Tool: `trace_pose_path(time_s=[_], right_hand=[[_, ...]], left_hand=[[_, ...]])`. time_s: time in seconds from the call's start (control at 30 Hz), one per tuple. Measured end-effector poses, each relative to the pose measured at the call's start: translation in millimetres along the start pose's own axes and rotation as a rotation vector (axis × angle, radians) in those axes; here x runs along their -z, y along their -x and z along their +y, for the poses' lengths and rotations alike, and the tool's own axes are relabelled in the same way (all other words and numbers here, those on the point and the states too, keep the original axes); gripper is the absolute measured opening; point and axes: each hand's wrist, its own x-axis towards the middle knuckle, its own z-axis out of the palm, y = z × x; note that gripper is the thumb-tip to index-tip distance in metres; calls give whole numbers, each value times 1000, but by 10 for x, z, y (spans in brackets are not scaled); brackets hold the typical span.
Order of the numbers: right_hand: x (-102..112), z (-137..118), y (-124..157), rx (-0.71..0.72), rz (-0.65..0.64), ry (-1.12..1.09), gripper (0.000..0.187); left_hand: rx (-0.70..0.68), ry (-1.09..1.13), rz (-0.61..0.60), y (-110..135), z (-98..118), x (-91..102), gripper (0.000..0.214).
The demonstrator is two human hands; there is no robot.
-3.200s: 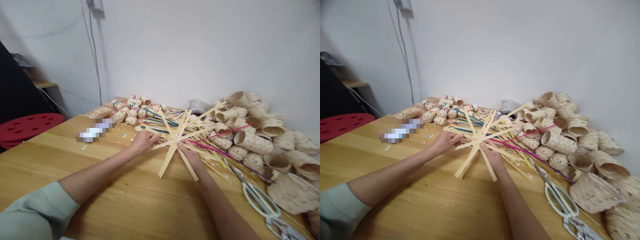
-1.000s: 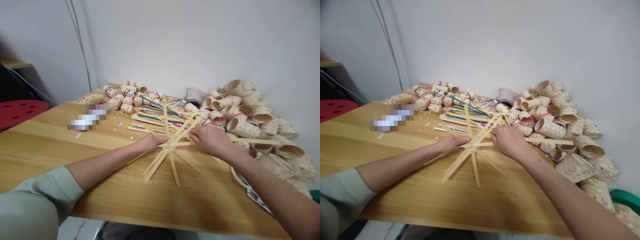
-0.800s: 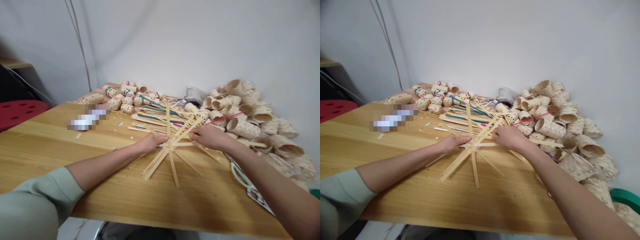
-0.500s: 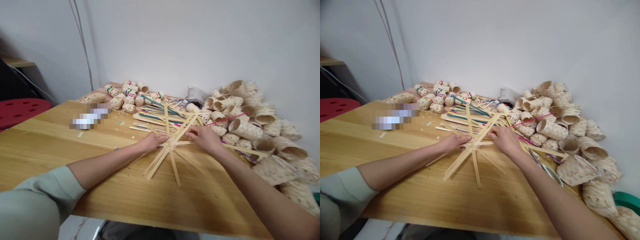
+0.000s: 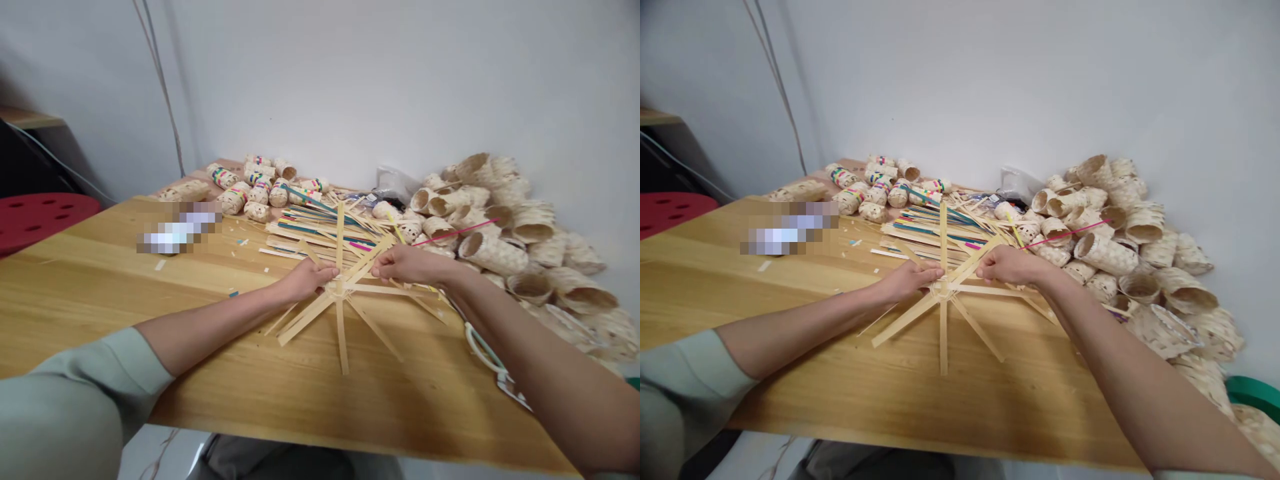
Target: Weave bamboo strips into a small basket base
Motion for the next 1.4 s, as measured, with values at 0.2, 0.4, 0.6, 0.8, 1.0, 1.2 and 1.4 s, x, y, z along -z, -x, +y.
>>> trace_pose_path(time_s=[0.2,0.4,0.6,0.8,1.0,1.2,1.4], right_hand=[[-225,-271,25,-224,348,403,23],[-397,-395,5,-249,558,560,28],[-406,-457,-19,-233,525,504,22],[-458,-394,-41,-197,515,330,16],[-404,-236,-83,-82,377,33,19],[-651,-457,-151,-216,724,380,17],[-729,-327,-261,-178,771,-31,17]], left_hand=[[20,52,108,-35,-9,3,28],[33,82,201,-29,48,-19,25],[22,137,284,-24,75,-53,21],[69,246,342,0,124,-103,15],[20,166,383,-28,118,-97,16],[26,173,424,-87,100,-58,17],[39,201,375,-55,133,-91,14]])
